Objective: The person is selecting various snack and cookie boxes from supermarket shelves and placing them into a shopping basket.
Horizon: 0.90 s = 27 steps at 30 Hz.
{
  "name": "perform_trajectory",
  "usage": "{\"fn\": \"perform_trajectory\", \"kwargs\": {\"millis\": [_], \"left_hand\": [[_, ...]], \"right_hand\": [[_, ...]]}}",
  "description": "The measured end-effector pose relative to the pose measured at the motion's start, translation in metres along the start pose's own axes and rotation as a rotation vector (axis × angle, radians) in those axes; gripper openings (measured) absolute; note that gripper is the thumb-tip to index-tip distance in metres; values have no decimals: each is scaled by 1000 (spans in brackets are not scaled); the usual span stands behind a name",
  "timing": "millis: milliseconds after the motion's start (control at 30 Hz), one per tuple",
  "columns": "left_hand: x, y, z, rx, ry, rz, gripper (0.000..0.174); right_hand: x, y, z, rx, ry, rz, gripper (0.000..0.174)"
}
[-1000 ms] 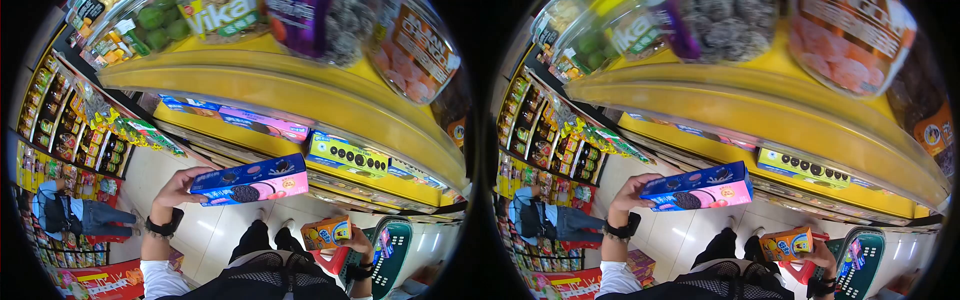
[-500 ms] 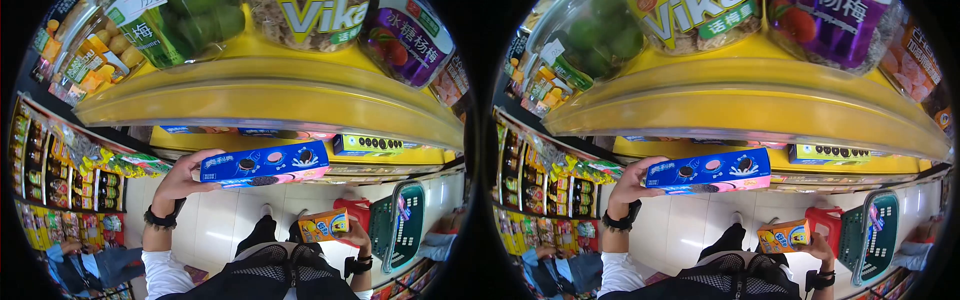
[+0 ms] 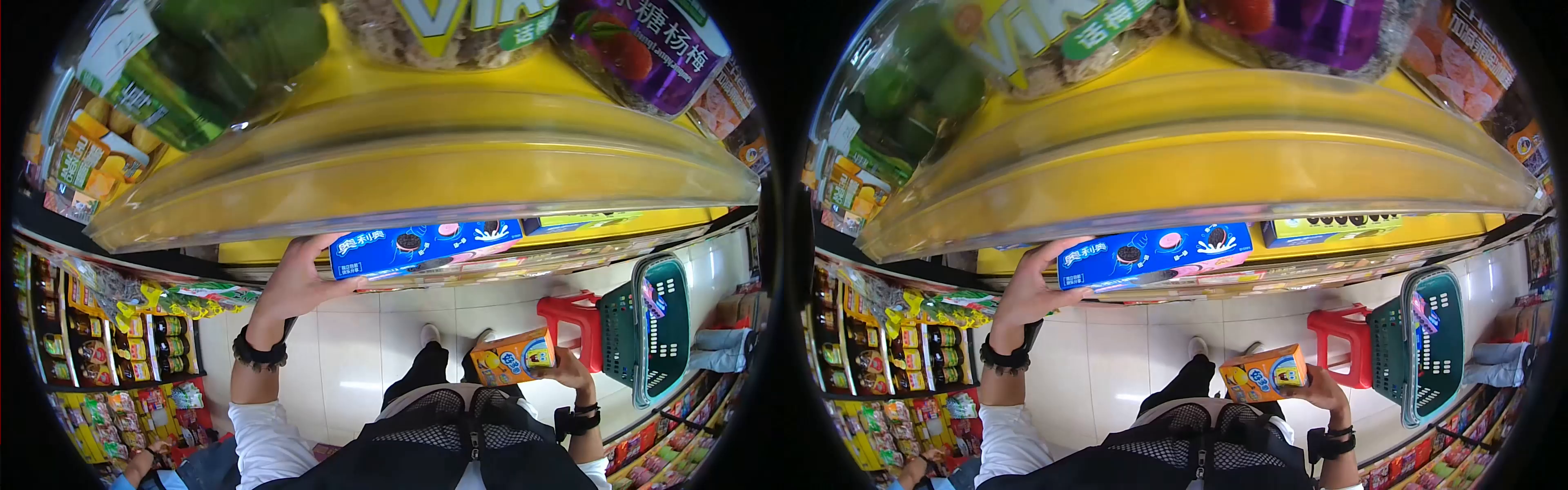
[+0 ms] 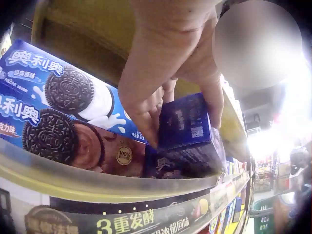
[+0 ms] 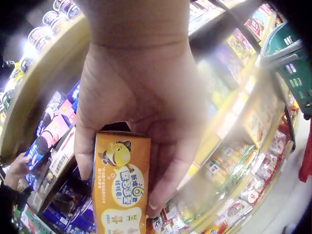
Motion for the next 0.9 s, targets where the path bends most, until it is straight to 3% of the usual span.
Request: {"fn": "perform_trajectory", "kwargs": {"millis": [367,433,567,633,900], "left_hand": [[14,12,12,-65,229,90,45],[17,7,17,-13,512,174,43],[21,4,13,-55,433,188,41],[23,3,18,14,687,246,43],[27,0,23,138,857,404,44]], "right_hand": [[-4,4,0,-24,-18,-39,47],[-6,4,0,-44,-42,-32,46],[-9,6,5,-11,-107,-16,47],[-10,6,3,-12,-126,-19,48],[-9,13,15,-19,-109,-45,56]]}}
Point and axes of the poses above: each hand's wrist, its own y-axis towards the middle knuckle, its own x-axis out of the palm, z = x × y, the point moved 6 cm from there along y, towards the middle knuckle, and after that the axes turned 5 degrees about y, right-handed, at the moved point
